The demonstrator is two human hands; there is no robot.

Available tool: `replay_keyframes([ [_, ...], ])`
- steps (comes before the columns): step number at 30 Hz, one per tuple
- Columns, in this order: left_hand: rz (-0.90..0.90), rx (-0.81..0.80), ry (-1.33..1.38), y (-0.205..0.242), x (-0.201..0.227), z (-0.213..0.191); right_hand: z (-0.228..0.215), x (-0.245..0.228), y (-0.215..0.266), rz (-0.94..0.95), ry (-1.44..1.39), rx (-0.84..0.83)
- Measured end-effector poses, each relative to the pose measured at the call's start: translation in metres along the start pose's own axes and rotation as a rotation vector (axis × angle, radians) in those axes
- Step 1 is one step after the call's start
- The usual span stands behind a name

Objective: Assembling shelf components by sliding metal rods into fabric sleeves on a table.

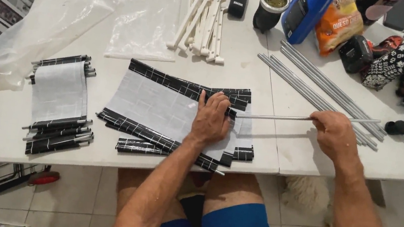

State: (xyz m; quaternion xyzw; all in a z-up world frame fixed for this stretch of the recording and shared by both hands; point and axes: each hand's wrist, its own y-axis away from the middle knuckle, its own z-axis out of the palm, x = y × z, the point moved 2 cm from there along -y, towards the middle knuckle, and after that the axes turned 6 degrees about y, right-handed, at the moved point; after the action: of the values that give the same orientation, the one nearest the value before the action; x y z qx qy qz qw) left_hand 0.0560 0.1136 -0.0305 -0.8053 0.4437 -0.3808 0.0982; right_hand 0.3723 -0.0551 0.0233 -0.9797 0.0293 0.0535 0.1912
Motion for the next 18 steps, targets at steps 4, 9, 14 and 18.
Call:
replay_keyframes([
  [4,0.001,0.003,0.007,0.0006,0.0003,-0.0003,-0.0007,-0.0019,-0.002,-0.014,0.012,0.007],
  [9,0.003,0.008,0.026,0.0004,0.0018,-0.0021,-0.0032,-0.0052,-0.0043,-0.002,0.004,0.008],
  [14,0.0,0.007,0.033,0.0005,0.0027,-0.0035,-0.0019,-0.0036,-0.0067,-0.01,0.015,0.014],
  [18,-0.001,0.015,0.043,0.0008,0.002,-0.0024,-0.0024,-0.001,-0.0083,0.001,0.042,0.012],
])
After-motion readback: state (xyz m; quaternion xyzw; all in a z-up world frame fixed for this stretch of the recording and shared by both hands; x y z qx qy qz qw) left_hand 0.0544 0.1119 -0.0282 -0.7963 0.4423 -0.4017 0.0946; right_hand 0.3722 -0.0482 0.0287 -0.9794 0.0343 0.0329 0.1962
